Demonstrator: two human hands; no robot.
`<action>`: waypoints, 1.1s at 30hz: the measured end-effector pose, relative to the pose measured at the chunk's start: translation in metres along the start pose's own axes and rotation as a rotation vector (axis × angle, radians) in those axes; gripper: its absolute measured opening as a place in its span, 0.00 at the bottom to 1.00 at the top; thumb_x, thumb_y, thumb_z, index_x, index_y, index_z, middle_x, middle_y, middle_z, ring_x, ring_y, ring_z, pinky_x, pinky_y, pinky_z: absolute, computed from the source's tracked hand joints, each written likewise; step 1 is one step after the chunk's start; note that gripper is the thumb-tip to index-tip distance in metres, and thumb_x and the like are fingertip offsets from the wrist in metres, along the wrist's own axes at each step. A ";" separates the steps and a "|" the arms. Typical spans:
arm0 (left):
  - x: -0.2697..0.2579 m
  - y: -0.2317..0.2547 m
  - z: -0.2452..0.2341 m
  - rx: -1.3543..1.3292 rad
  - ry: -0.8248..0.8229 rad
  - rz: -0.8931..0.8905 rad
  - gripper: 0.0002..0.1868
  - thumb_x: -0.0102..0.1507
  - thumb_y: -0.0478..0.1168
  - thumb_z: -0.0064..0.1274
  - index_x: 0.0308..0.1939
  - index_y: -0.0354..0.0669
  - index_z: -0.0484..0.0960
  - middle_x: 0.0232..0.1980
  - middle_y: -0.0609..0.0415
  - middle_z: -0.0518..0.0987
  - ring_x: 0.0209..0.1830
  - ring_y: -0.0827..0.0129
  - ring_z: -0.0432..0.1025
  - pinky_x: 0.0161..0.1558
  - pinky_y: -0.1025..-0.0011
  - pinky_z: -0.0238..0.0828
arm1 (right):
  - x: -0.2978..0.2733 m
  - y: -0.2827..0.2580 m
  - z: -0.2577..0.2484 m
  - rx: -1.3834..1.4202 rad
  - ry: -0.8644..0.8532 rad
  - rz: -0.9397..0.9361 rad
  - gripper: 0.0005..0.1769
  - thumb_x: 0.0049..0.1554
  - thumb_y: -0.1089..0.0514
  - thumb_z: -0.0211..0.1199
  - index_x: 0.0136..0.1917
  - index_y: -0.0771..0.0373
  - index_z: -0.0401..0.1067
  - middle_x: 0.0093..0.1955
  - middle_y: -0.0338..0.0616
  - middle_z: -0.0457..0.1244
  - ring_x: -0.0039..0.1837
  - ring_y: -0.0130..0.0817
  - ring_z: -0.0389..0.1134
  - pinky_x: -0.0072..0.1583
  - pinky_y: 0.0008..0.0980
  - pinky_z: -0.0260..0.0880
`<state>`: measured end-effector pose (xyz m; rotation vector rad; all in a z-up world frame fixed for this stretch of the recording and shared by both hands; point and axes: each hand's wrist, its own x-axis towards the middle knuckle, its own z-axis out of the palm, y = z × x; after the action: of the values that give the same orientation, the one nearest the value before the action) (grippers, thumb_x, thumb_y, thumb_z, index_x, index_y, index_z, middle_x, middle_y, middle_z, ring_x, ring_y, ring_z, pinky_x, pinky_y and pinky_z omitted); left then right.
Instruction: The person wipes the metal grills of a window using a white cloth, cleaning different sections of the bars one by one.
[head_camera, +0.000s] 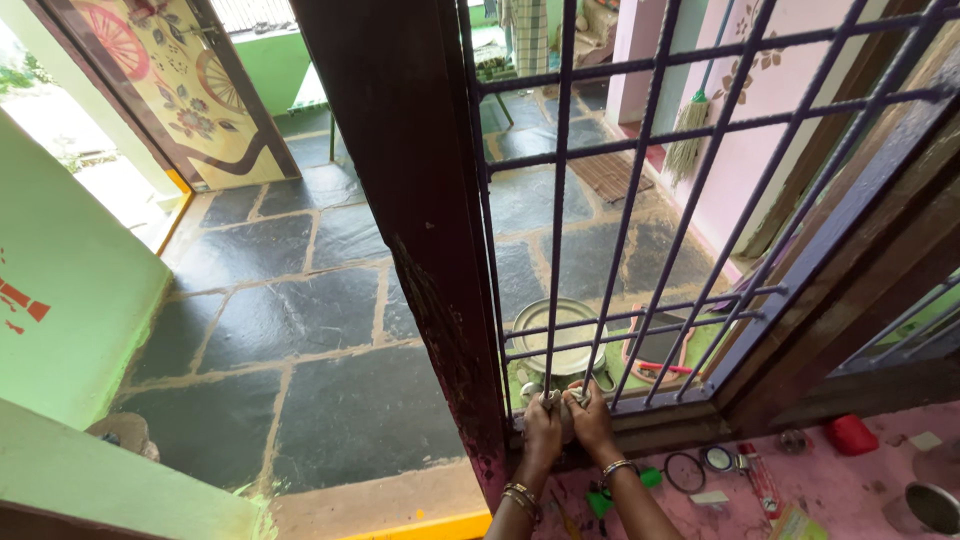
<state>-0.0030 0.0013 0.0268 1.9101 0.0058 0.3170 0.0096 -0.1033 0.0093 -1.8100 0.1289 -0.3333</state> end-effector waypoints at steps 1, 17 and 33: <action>0.005 0.002 0.002 -0.002 -0.041 -0.102 0.20 0.68 0.52 0.47 0.43 0.35 0.75 0.39 0.39 0.79 0.40 0.46 0.76 0.42 0.51 0.72 | 0.006 0.000 -0.001 -0.014 -0.020 0.059 0.12 0.56 0.56 0.67 0.50 0.61 0.70 0.39 0.42 0.69 0.41 0.30 0.69 0.43 0.32 0.70; -0.013 -0.028 0.008 0.130 0.097 0.166 0.23 0.70 0.49 0.45 0.54 0.28 0.74 0.43 0.32 0.78 0.44 0.36 0.73 0.42 0.47 0.70 | -0.013 -0.064 -0.007 -0.060 0.054 -0.032 0.13 0.58 0.54 0.64 0.53 0.61 0.68 0.42 0.47 0.70 0.43 0.38 0.72 0.47 0.38 0.72; -0.041 0.057 -0.027 -0.362 0.056 -0.043 0.21 0.64 0.49 0.61 0.49 0.40 0.71 0.37 0.48 0.81 0.36 0.66 0.76 0.37 0.68 0.73 | -0.008 -0.048 -0.093 0.036 0.070 0.244 0.21 0.56 0.48 0.70 0.50 0.69 0.76 0.40 0.46 0.70 0.40 0.32 0.67 0.44 0.33 0.68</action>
<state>-0.0570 -0.0009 0.0788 1.5404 0.0254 0.3193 -0.0295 -0.1748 0.0753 -1.7257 0.3871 -0.2232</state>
